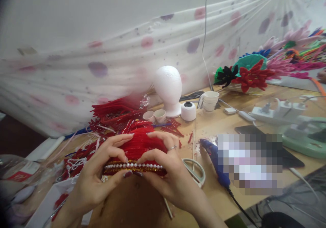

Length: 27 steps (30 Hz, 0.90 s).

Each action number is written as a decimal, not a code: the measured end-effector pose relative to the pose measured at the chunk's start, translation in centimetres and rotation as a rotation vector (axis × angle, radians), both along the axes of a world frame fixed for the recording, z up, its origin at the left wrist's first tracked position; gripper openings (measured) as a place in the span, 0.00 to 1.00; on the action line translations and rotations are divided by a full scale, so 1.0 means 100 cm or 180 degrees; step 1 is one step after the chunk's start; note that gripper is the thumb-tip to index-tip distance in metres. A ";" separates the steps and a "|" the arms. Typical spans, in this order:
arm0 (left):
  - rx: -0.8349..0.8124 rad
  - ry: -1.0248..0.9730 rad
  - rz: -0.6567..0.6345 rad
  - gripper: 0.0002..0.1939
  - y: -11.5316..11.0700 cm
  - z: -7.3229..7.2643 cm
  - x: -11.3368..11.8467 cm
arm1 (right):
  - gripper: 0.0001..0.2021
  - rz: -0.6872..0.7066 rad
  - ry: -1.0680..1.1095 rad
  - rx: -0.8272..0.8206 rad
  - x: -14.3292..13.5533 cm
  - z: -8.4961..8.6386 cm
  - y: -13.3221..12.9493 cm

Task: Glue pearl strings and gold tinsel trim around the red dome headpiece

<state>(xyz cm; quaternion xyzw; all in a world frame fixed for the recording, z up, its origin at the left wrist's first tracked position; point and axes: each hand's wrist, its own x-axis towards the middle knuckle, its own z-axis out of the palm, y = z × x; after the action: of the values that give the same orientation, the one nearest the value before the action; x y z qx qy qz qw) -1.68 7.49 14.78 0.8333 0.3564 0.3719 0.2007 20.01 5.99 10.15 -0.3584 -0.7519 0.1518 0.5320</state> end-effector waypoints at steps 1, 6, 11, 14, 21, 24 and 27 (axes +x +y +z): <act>0.0005 0.0051 -0.0023 0.05 0.000 0.000 0.000 | 0.13 0.0015 0.0000 -0.0012 0.000 0.000 0.000; -0.0172 -0.0267 0.0095 0.10 0.000 -0.003 0.003 | 0.15 -0.0034 0.0075 -0.0052 -0.002 -0.005 0.000; -0.0200 -0.0307 0.0164 0.07 -0.001 -0.004 0.006 | 0.15 -0.0065 0.0139 -0.0130 -0.003 -0.008 0.002; -0.0203 -0.0211 0.0196 0.03 -0.001 -0.003 0.005 | 0.13 -0.0033 0.0061 -0.0170 -0.003 -0.007 0.001; 0.0134 -0.0025 0.0284 0.12 0.002 -0.003 0.000 | 0.21 -0.0003 0.0341 -0.0196 -0.003 -0.008 -0.001; 0.0200 0.0171 0.0536 0.22 -0.003 -0.007 -0.004 | 0.27 -0.0032 0.0302 -0.0215 -0.004 -0.008 -0.003; 0.0121 -0.0178 0.0655 0.22 -0.019 -0.014 -0.011 | 0.32 -0.0089 0.0261 -0.0396 -0.007 -0.012 -0.003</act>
<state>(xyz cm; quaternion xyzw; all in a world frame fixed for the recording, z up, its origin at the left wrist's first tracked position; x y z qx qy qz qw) -2.74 5.54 13.36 0.7853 0.4271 0.4204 0.1555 19.32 5.72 8.96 -0.3948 -0.7135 0.2053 0.5412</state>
